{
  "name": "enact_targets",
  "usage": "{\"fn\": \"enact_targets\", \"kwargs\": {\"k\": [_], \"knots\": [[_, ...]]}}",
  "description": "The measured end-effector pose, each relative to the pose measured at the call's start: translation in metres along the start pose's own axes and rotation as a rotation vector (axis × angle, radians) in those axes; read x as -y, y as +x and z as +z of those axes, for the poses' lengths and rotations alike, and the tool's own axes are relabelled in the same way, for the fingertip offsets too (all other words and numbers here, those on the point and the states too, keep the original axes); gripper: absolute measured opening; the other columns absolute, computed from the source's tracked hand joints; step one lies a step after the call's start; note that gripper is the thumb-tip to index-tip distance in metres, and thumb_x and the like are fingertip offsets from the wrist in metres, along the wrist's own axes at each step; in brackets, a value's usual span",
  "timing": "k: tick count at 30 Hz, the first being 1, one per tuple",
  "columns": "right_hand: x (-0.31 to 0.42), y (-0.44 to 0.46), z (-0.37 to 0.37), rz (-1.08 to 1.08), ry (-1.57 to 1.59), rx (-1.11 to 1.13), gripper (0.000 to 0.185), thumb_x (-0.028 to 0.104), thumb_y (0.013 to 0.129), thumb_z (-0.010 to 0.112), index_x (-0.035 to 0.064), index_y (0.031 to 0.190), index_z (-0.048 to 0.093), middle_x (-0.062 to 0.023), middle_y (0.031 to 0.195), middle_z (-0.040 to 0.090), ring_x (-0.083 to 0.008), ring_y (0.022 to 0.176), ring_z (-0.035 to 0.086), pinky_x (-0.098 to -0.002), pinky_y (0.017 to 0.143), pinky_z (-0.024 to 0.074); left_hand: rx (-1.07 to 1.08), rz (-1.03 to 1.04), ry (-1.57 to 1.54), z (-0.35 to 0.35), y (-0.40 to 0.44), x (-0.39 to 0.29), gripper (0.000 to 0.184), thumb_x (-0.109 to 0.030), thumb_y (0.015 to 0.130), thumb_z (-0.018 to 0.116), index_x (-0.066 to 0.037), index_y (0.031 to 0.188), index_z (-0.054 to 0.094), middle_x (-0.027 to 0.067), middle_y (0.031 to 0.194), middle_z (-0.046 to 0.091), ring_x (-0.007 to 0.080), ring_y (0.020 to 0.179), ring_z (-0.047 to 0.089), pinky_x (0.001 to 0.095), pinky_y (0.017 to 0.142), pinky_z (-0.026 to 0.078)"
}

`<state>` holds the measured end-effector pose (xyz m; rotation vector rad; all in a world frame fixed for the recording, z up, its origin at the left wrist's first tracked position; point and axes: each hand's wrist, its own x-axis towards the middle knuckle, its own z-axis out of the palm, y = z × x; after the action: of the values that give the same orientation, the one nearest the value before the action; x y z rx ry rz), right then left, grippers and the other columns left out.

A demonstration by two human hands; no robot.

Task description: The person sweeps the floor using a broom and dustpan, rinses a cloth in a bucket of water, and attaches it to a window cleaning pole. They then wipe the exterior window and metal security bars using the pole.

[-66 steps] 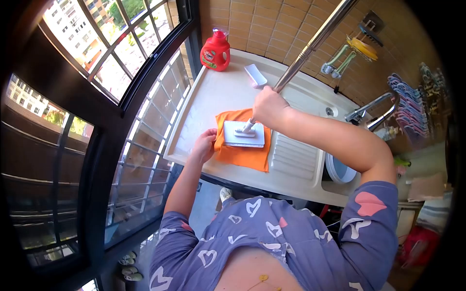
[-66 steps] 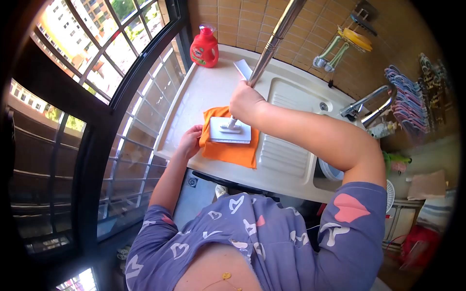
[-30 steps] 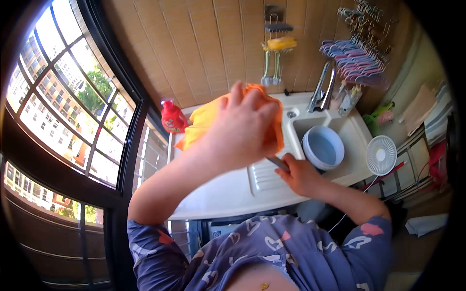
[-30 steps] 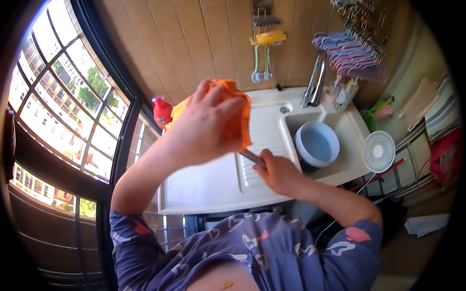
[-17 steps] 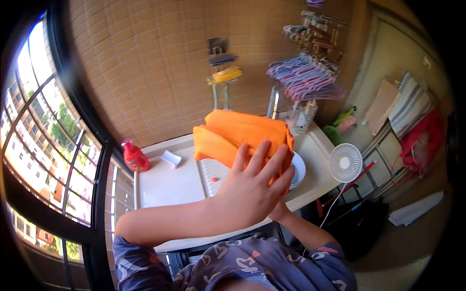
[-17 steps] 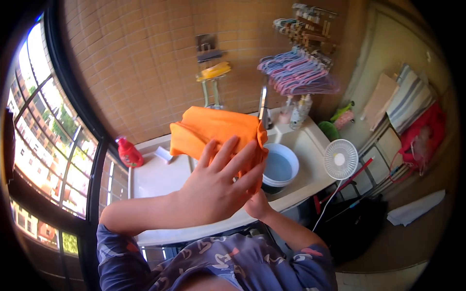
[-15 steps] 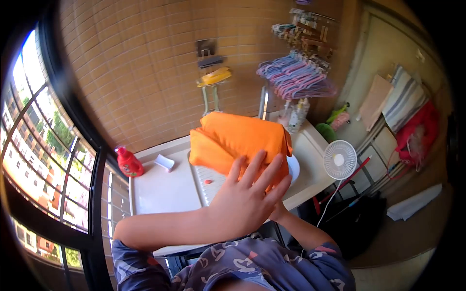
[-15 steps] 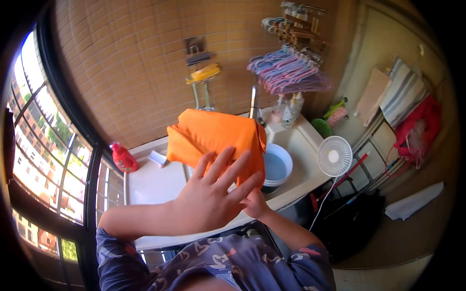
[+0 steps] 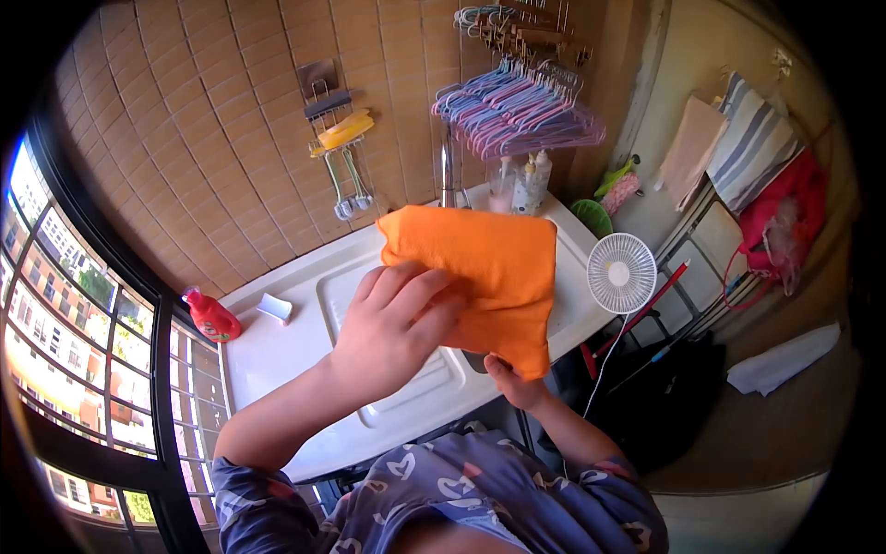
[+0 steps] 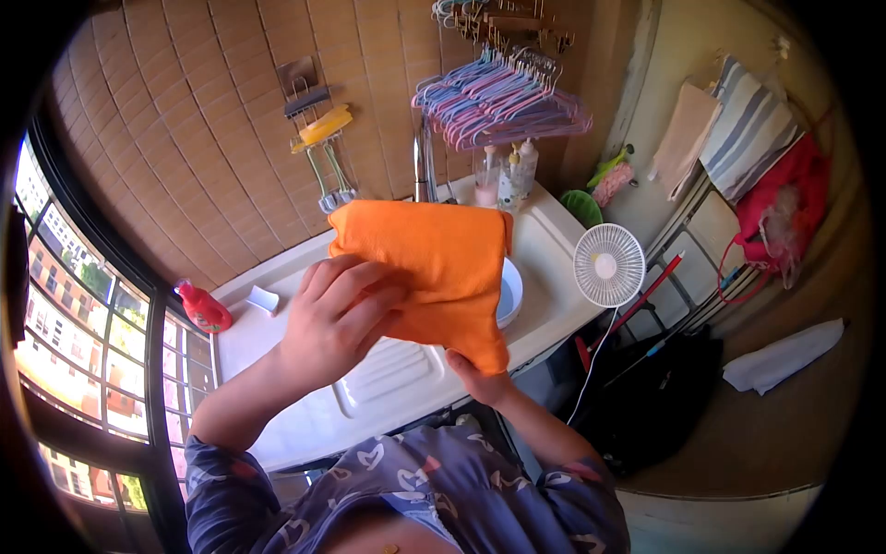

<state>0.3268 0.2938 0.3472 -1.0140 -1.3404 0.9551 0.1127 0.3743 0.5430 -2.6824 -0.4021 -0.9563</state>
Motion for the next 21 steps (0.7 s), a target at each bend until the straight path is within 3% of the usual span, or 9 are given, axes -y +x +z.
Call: {"fn": "enact_targets", "kwargs": {"k": [3, 5, 9, 12, 15, 17, 19, 20, 21], "knots": [[0.013, -0.002, -0.005, -0.036, -0.079, -0.088, 0.023, 0.014, 0.098, 0.056, 0.0098, 0.079, 0.044, 0.0062, 0.060, 0.039, -0.0029, 0.051, 0.034, -0.0214, 0.046, 0.0288, -0.116, -0.026, 0.063, 0.013, -0.001, 0.001, 0.038, -0.016, 0.070, 0.070, -0.010, 0.107, 0.063, 0.0082, 0.118, 0.056, 0.0276, 0.108, 0.053, 0.0399, 0.087, 0.044], [0.014, -0.003, -0.012, 0.151, 0.124, 0.006, 0.007, 0.011, 0.096, 0.058, 0.0045, 0.098, 0.055, 0.0066, 0.075, 0.038, -0.0037, 0.064, 0.034, -0.0223, 0.056, 0.0289, -0.186, -0.064, 0.116, 0.027, 0.002, -0.003, 0.044, -0.018, 0.069, 0.072, -0.012, 0.111, 0.061, 0.0137, 0.125, 0.051, 0.0332, 0.111, 0.051, 0.0451, 0.089, 0.043], [0.004, 0.005, -0.017, 0.039, 0.162, -0.046, 0.012, 0.011, 0.096, 0.058, 0.0037, 0.105, 0.054, 0.0069, 0.075, 0.037, -0.0030, 0.066, 0.033, -0.0210, 0.058, 0.0291, -0.355, -0.123, 0.213, 0.063, 0.001, -0.013, 0.078, -0.024, 0.062, 0.089, -0.013, 0.125, 0.045, 0.0262, 0.139, 0.036, 0.0472, 0.124, 0.040, 0.0572, 0.097, 0.040], [0.011, 0.013, -0.023, 0.047, 0.103, -0.088, 0.010, 0.015, 0.099, 0.055, 0.0089, 0.093, 0.050, 0.0078, 0.061, 0.040, -0.0014, 0.048, 0.035, -0.0206, 0.044, 0.0271, -0.462, -0.253, 0.275, 0.086, 0.001, -0.022, 0.101, -0.028, 0.059, 0.092, -0.013, 0.136, 0.029, 0.0331, 0.141, 0.026, 0.0494, 0.131, 0.032, 0.0602, 0.101, 0.036], [-0.004, 0.013, -0.036, 0.042, 0.012, -0.074, 0.008, 0.015, 0.099, 0.055, 0.0085, 0.099, 0.051, 0.0077, 0.062, 0.040, -0.0014, 0.048, 0.034, -0.0200, 0.044, 0.0271, -0.701, -0.335, 0.065, 0.106, -0.011, -0.022, 0.088, -0.020, 0.063, 0.090, -0.015, 0.133, 0.036, 0.0305, 0.141, 0.028, 0.0489, 0.129, 0.033, 0.0601, 0.100, 0.035], [-0.001, 0.014, -0.039, 0.036, 0.006, -0.084, 0.007, 0.013, 0.099, 0.054, 0.0083, 0.103, 0.051, 0.0078, 0.063, 0.040, -0.0014, 0.048, 0.033, -0.0197, 0.044, 0.0271, -0.687, -0.456, 0.010, 0.108, -0.013, -0.025, 0.084, -0.010, 0.068, 0.087, -0.010, 0.132, 0.033, 0.0264, 0.144, 0.025, 0.0407, 0.125, 0.043, 0.0508, 0.094, 0.045], [0.006, 0.018, -0.036, 0.032, 0.007, -0.092, 0.008, 0.012, 0.099, 0.053, 0.0081, 0.106, 0.052, 0.0078, 0.063, 0.039, -0.0013, 0.048, 0.033, -0.0194, 0.044, 0.0270, -0.731, -0.817, -0.939, 0.116, -0.017, -0.026, 0.064, 0.001, 0.077, 0.078, -0.007, 0.126, 0.036, 0.0200, 0.131, 0.044, 0.0256, 0.107, 0.059, 0.0339, 0.082, 0.052], [0.011, 0.022, -0.033, 0.025, 0.078, -0.115, 0.005, 0.011, 0.099, 0.052, 0.0084, 0.103, 0.052, 0.0077, 0.063, 0.039, -0.0013, 0.048, 0.033, -0.0195, 0.044, 0.0270, -0.630, -0.929, -1.208, 0.113, -0.021, -0.027, 0.046, 0.007, 0.084, 0.068, -0.005, 0.118, 0.039, 0.0110, 0.104, 0.060, 0.0136, 0.085, 0.063, 0.0232, 0.073, 0.051], [0.011, 0.024, -0.034, 0.023, 0.113, -0.124, 0.003, 0.011, 0.099, 0.052, 0.0085, 0.101, 0.051, 0.0076, 0.063, 0.039, -0.0013, 0.048, 0.033, -0.0195, 0.044, 0.0271, -0.632, -0.932, -1.206, 0.111, -0.021, -0.033, 0.046, 0.007, 0.084, 0.068, -0.005, 0.118, 0.039, 0.0110, 0.104, 0.060, 0.0136, 0.085, 0.063, 0.0232, 0.073, 0.051]]}}
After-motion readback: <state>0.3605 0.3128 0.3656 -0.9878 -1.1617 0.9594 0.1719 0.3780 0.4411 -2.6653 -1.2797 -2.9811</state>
